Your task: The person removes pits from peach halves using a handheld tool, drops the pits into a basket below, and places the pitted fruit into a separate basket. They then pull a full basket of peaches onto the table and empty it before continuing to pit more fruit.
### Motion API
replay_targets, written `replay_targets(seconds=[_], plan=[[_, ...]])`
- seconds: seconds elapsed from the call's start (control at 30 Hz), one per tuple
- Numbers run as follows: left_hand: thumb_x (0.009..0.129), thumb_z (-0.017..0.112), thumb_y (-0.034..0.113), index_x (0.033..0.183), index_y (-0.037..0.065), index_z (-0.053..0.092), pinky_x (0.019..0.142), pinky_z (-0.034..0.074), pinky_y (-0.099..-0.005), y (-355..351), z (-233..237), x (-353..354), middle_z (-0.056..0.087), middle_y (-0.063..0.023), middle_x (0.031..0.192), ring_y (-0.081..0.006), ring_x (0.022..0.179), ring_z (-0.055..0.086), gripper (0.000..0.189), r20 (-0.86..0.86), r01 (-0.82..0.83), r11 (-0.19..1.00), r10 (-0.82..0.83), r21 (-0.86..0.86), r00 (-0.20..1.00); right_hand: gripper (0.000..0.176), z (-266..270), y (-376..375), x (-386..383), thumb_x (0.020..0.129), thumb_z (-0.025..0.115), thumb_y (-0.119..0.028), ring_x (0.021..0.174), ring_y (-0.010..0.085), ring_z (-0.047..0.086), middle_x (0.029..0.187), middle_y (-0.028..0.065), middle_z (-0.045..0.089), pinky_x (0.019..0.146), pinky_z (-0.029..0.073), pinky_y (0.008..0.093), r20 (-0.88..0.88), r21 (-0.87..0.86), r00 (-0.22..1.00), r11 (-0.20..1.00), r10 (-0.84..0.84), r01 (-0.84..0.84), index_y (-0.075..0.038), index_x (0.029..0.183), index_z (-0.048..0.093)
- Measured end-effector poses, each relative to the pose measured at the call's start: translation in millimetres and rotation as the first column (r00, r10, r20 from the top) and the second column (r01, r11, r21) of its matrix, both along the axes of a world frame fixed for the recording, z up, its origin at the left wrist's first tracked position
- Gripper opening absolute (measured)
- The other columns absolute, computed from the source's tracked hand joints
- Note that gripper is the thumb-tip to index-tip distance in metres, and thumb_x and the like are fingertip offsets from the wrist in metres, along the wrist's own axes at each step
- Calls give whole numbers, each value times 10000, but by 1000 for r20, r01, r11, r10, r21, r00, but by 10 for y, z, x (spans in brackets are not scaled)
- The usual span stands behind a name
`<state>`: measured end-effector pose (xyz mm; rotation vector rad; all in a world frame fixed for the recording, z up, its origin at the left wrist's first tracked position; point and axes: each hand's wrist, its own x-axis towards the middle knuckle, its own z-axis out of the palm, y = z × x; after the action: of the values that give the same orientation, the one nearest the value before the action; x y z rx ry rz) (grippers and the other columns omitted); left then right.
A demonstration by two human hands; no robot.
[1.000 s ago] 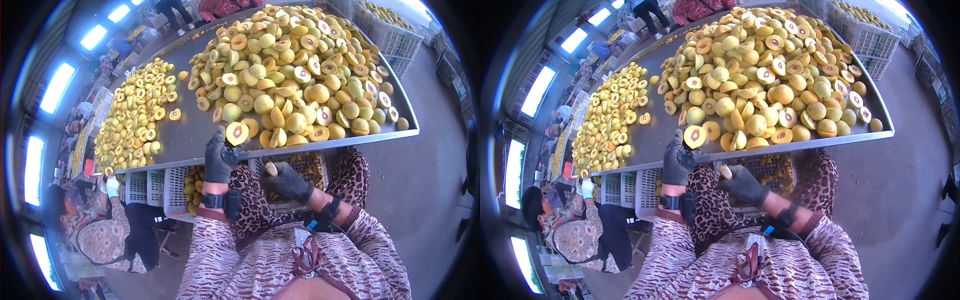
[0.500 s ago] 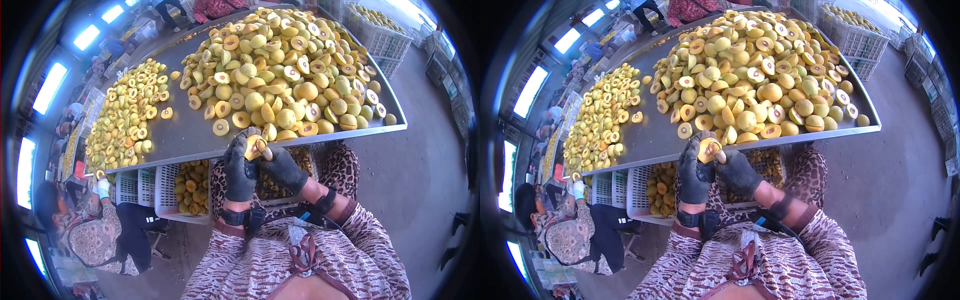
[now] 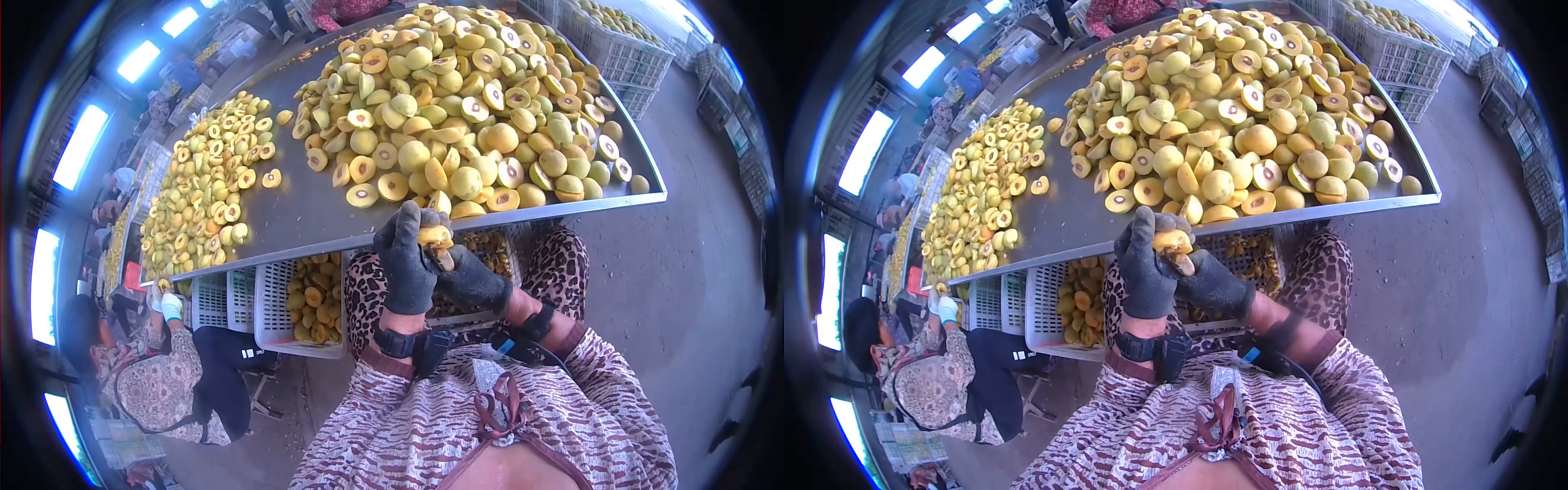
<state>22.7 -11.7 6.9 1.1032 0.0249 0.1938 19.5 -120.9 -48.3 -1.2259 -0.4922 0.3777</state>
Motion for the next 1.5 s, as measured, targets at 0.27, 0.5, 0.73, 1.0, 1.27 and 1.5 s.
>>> replay_targets(seconds=[0.27,0.5,0.73,1.0,1.27,1.5], plan=[[1020,517,301,825,-7,629,679,534,-308,-78,334,-232,664,-116,807,-187,719,642,381,219,-223,828,124,514,968,372,282,-51,-145,900,663,-91,941,84,589,1057,7,646,803,510,269,-258,112,924,958,283,-262,-18,1253,571],[1040,464,353,772,18,548,712,537,-341,175,319,-338,645,-133,802,-228,720,633,438,87,213,976,-207,-55,974,499,253,-81,-127,886,691,-95,1100,117,550,1234,55,602,944,472,292,-163,149,835,850,525,-505,-10,1343,510],[1030,472,402,789,36,562,666,519,-342,439,371,-421,607,-131,770,-257,742,624,447,196,336,901,-394,274,898,400,153,152,-15,911,667,-151,1075,145,575,1208,95,613,942,474,306,239,-166,797,832,555,-530,-26,1277,570],[980,566,416,1053,-34,680,824,527,-334,2123,-304,127,695,-195,1008,-232,906,661,469,133,-401,608,437,685,889,97,-545,-440,-10,850,682,-119,584,191,601,662,65,634,610,508,314,349,-847,883,510,315,153,-25,827,682],[744,800,242,972,-28,645,740,534,-362,1523,-838,1474,693,-171,894,-233,814,667,386,34,-16,-80,225,997,974,108,16,-370,-44,804,687,-105,639,50,521,679,-8,602,578,455,266,-278,-306,960,945,27,-115,-2,816,655],[772,729,85,1051,-43,659,780,552,-290,1541,-441,1120,687,-91,957,-155,859,652,316,-165,212,617,-133,758,977,153,-24,-338,-30,833,672,-131,683,78,517,695,-34,580,618,465,289,-20,-360,984,920,-176,157,-4,916,659]])
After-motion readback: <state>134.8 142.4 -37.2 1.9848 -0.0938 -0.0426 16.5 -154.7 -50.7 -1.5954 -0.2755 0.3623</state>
